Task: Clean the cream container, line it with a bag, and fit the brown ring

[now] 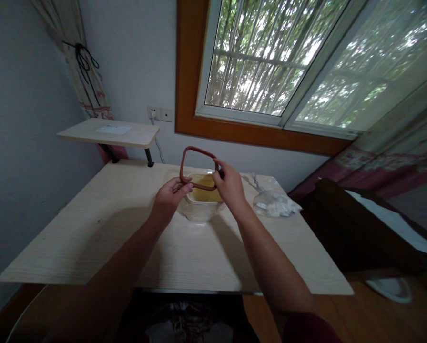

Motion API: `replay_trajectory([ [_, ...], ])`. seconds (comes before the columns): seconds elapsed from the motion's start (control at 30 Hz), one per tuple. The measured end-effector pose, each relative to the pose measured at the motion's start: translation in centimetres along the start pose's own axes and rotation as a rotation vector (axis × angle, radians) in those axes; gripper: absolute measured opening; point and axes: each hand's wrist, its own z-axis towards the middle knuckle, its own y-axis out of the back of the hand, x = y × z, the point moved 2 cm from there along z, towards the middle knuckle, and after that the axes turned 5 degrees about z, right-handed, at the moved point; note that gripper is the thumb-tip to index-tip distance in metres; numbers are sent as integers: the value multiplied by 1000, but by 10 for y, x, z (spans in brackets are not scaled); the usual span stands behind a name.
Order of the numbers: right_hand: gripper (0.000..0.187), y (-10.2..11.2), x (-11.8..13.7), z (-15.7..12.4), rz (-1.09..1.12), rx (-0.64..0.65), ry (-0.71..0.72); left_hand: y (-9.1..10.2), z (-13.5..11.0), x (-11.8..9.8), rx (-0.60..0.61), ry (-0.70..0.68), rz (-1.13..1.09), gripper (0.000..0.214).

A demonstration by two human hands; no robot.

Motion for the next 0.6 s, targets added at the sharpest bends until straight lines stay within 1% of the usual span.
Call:
replay_trajectory([
  [0.1, 32, 0, 6, -6, 21, -18, 21, 2, 3, 0, -9, 52, -102, 32],
  [0.17, 22, 1, 9, -10, 19, -16, 36, 4, 6, 1, -38, 81, -196, 29],
  [0.23, 17, 2, 13, -15, 6, 0, 62, 6, 10, 3, -78, 118, -283, 25],
  [0.3, 17, 3, 17, -19, -3, 26, 91, 9, 15, 6, -105, 161, -337, 22],
  [0.37, 18, 6, 21, -24, 6, 59, 129, 13, 22, 9, -104, 194, -347, 24],
  [0.5, 20, 14, 23, -29, 48, 126, 230, 21, 37, 11, -48, 200, -311, 30],
  [0.6, 21, 23, 19, -32, 47, 160, 286, 27, 46, 7, -15, 191, -261, 31],
])
